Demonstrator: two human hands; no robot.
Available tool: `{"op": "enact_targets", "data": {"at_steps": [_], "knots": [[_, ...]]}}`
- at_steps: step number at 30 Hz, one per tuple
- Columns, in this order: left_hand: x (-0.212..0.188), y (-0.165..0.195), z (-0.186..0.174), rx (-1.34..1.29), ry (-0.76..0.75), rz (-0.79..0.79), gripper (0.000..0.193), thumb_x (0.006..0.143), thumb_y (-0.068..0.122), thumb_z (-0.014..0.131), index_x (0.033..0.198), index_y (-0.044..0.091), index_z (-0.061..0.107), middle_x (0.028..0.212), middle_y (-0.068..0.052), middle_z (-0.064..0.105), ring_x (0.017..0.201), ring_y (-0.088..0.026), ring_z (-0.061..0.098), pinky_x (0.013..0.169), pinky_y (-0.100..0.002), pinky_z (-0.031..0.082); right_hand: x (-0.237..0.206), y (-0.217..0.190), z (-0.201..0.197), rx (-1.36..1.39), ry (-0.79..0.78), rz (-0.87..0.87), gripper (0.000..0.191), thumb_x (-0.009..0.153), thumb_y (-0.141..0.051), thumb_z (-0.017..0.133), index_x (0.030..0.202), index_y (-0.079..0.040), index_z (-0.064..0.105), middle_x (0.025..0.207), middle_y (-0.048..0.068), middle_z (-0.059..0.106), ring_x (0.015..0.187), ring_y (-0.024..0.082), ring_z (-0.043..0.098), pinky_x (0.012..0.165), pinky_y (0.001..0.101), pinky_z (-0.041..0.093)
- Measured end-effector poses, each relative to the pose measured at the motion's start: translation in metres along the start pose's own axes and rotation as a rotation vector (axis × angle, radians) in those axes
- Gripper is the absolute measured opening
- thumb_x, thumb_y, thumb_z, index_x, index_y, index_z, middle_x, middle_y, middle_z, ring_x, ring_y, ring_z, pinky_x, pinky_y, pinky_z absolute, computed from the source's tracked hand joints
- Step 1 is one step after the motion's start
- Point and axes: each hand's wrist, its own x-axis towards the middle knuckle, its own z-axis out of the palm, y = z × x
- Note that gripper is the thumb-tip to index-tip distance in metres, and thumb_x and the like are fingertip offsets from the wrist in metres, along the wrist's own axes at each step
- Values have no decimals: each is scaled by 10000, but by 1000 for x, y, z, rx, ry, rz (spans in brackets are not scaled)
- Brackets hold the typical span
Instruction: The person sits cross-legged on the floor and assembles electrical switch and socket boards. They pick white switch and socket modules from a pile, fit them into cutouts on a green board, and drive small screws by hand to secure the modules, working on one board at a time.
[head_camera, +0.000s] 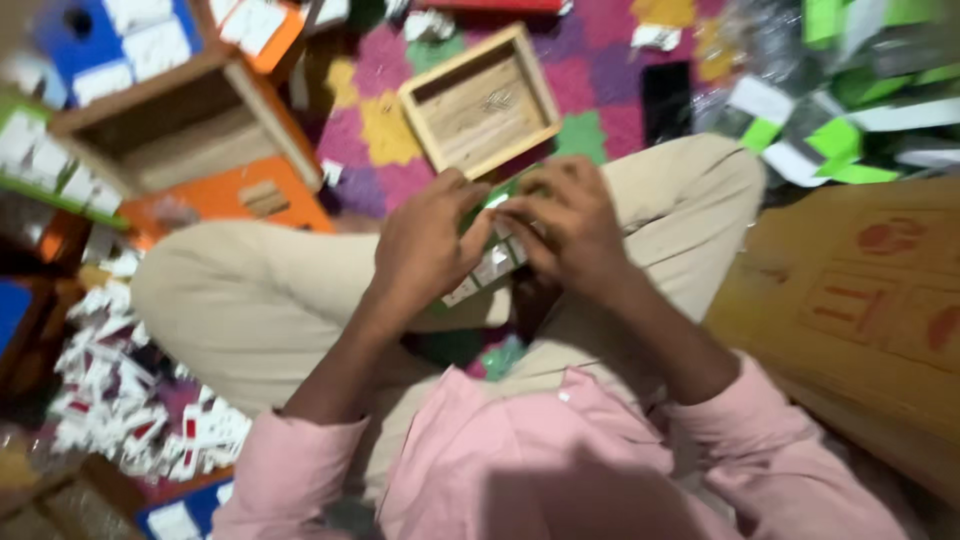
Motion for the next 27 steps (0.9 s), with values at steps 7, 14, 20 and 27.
{"op": "enact_targets", "data": {"at_steps": [7, 14, 20, 27], "knots": [[9, 50, -10, 71, -6, 42, 258, 906, 250, 683, 1122, 120, 735, 1039, -97, 667, 932, -357, 674, 750, -476, 529, -4, -16, -28, 46, 143, 156, 224, 819, -112, 849, 1020, -111, 748, 1145, 26, 669, 1147, 307, 587, 1008, 434, 486], [5, 90, -7, 263, -63, 137, 241, 924, 270, 681, 1123, 137, 707, 1024, -74, 644, 793, -351, 681, 640, -482, 531, -6, 10, -76, -72, 168, 38, 415, 631, -211, 881, 994, -149, 689, 1220, 156, 613, 1232, 334, 496, 1031, 475, 356], [-7, 101, -4, 264, -107, 207, 253, 917, 262, 682, 1120, 113, 705, 982, -94, 639, 762, -345, 685, 614, -480, 529, -25, 28, -75, 819, -238, 459, 362, 863, -92, 806, 1188, -30, 661, 1089, 39, 713, 1044, 112, 675, 923, 304, 563], [9, 84, 5, 238, -139, 127, 221, 866, 265, 718, 1020, 109, 743, 989, -119, 696, 855, -364, 688, 720, -487, 549, -42, 63, -39, 1140, -288, 638, 250, 885, -68, 778, 1108, -13, 678, 1002, 29, 744, 968, 93, 706, 873, 277, 584]]}}
